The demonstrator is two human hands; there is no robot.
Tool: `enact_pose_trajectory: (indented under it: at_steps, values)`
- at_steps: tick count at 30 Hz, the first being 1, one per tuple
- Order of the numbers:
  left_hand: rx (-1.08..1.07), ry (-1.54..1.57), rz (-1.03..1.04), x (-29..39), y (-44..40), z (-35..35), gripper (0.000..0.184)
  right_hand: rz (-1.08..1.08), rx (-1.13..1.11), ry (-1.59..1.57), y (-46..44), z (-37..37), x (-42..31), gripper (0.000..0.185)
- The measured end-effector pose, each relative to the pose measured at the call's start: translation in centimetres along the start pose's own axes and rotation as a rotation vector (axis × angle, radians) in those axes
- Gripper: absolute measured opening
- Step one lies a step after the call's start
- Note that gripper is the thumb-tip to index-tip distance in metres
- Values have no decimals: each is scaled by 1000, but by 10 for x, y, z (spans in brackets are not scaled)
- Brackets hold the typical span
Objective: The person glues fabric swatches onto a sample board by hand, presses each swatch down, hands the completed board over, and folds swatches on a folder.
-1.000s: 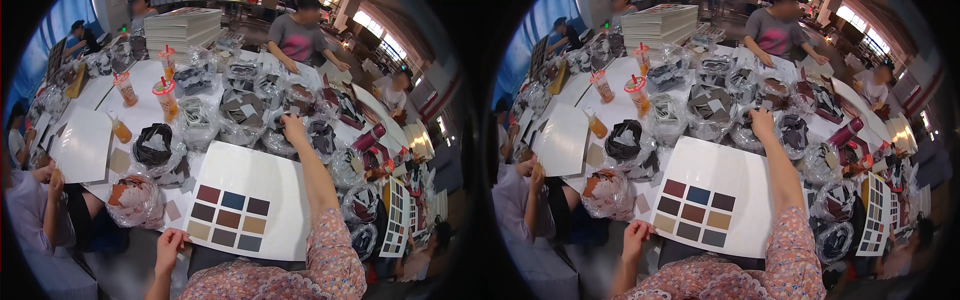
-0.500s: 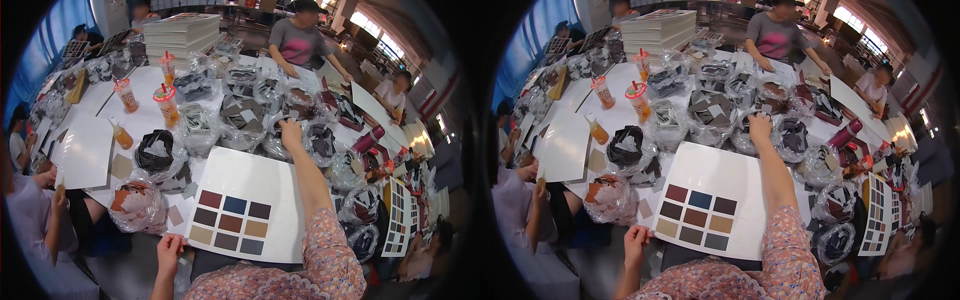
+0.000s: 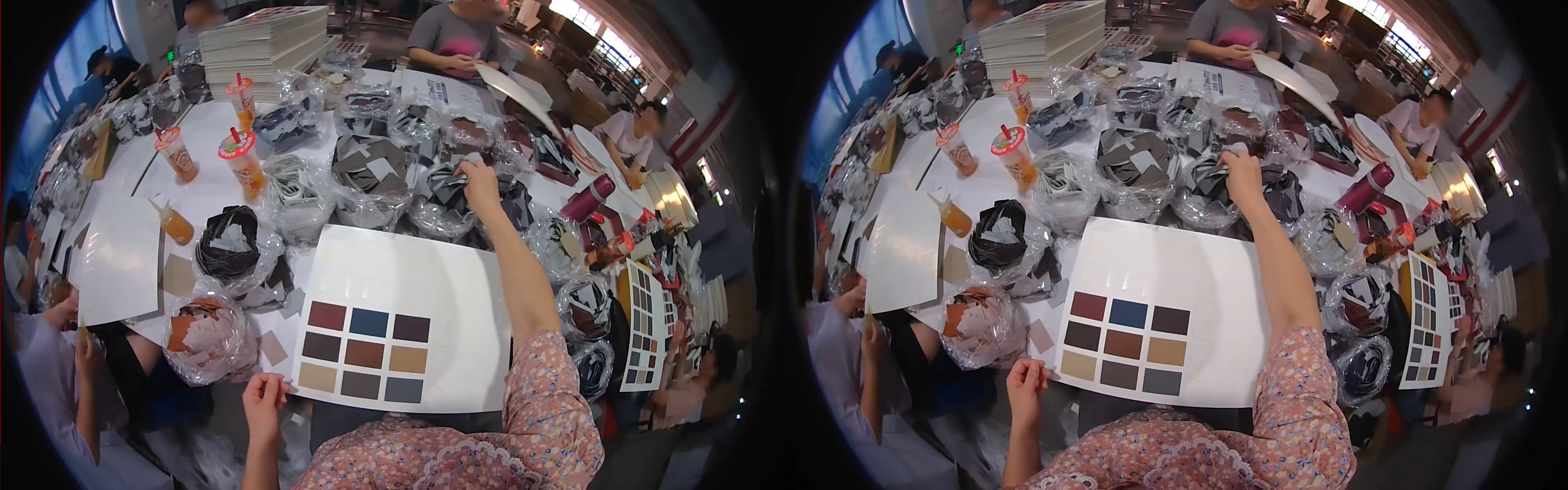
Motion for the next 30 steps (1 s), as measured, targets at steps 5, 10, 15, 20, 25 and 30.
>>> enact_pose_trajectory:
  at_steps: [5,10,15,20,25,30]
  values:
    - [-24,-15,33,6,3,4,18,39,22,-142,4,-12,7,27]
    - [-72,-39,51,7,9,10,18,120,115,-220,-3,-59,9,32]
    - [-69,-36,64,10,20,17,18,129,119,-160,5,-138,14,30]
    - [-43,-39,71,5,20,18,17,203,98,-74,71,-225,21,29]
    - [-141,-57,150,14,13,34,18,294,-96,-4,179,-250,36,30]
    - [-235,-76,151,17,23,64,17,-89,-338,376,293,-207,45,43]
Point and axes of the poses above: each hand's wrist, its own y-axis away from the middle knuckle, its own z-axis out of the palm, x = y × z, the point moved 5 cm from there along -y, towards the middle knuckle, and after that the axes turned 9 degrees about x, right-handed, at the moved point
